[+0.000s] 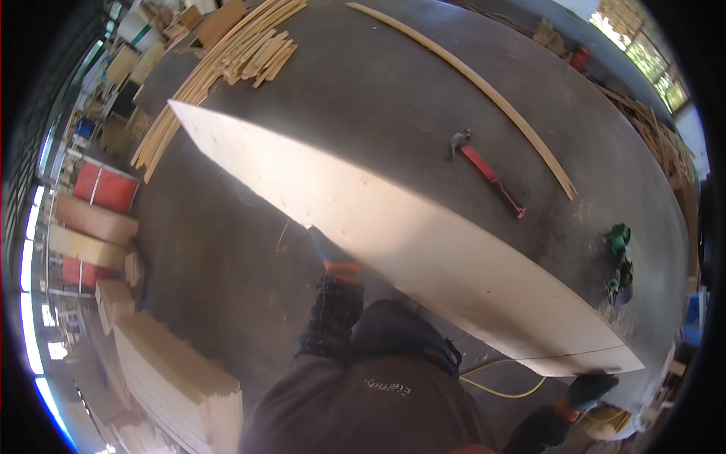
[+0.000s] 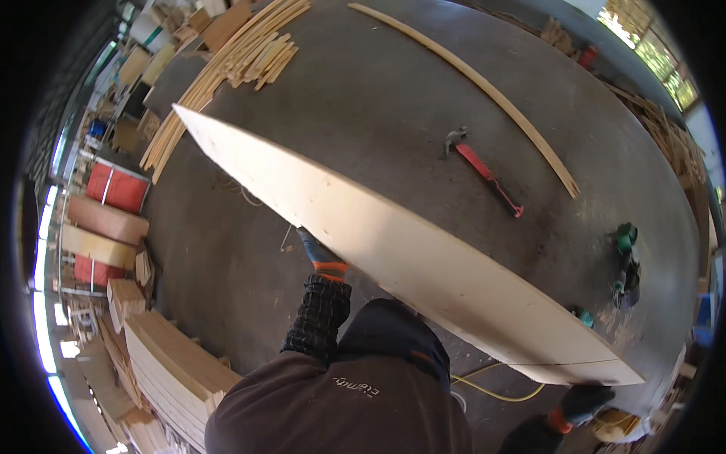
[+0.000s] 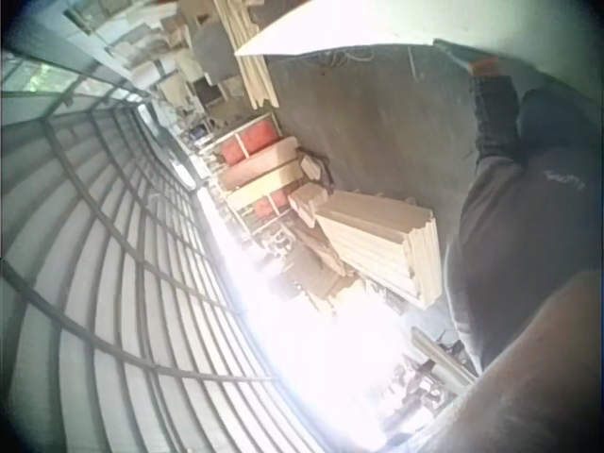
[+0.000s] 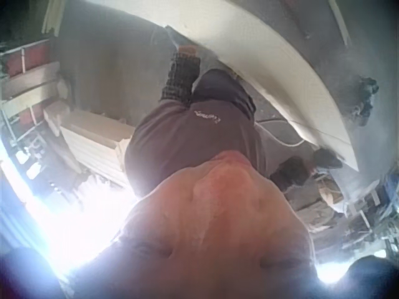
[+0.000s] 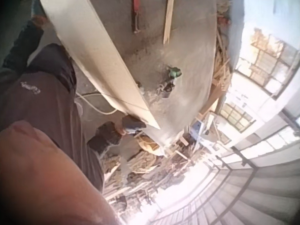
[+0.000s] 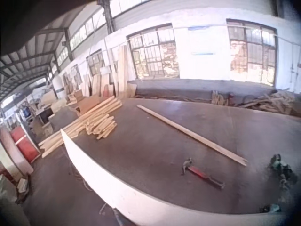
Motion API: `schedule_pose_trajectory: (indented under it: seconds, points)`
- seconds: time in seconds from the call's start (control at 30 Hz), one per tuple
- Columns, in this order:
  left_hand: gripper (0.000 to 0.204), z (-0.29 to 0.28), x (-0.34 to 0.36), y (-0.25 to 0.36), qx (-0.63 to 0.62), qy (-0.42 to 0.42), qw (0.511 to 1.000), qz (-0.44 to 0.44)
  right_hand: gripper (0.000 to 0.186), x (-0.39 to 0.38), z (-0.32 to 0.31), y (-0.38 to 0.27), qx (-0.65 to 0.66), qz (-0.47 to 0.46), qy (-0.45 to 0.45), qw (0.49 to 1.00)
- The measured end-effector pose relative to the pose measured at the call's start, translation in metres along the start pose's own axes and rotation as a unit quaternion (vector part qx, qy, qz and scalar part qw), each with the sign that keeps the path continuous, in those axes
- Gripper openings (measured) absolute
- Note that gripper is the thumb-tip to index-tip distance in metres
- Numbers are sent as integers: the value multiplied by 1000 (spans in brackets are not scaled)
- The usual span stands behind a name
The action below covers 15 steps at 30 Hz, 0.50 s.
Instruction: Attaching a wood strip to a plywood board using a pneumatic nail gun and a hammer.
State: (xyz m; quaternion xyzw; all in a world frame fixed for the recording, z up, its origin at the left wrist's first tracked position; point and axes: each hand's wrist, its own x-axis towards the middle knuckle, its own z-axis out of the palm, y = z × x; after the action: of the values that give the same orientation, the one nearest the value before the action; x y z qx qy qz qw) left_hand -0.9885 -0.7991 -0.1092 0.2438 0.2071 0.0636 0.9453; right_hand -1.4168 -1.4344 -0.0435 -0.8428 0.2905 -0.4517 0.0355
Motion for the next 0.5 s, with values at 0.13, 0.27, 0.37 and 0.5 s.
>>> schedule_pose_trajectory:
  seconds: [0.13, 0.27, 0.37, 0.5]
  points:
    - [86, -7, -2, -4, 22, -67, 995, 64, 42, -10, -29, -63, -90, -47, 65, 993]
    - [93, 6, -13, 15, 187, -75, 969, 144, 40, -55, -54, -117, -20, 60, 117, 991]
    - [97, 39, -28, 45, 244, -132, 939, 201, 49, -110, -64, -133, 257, 290, 178, 905]
    - [70, 95, -65, 86, 134, -342, 924, 110, 54, -158, -112, -154, 268, 427, 143, 852]
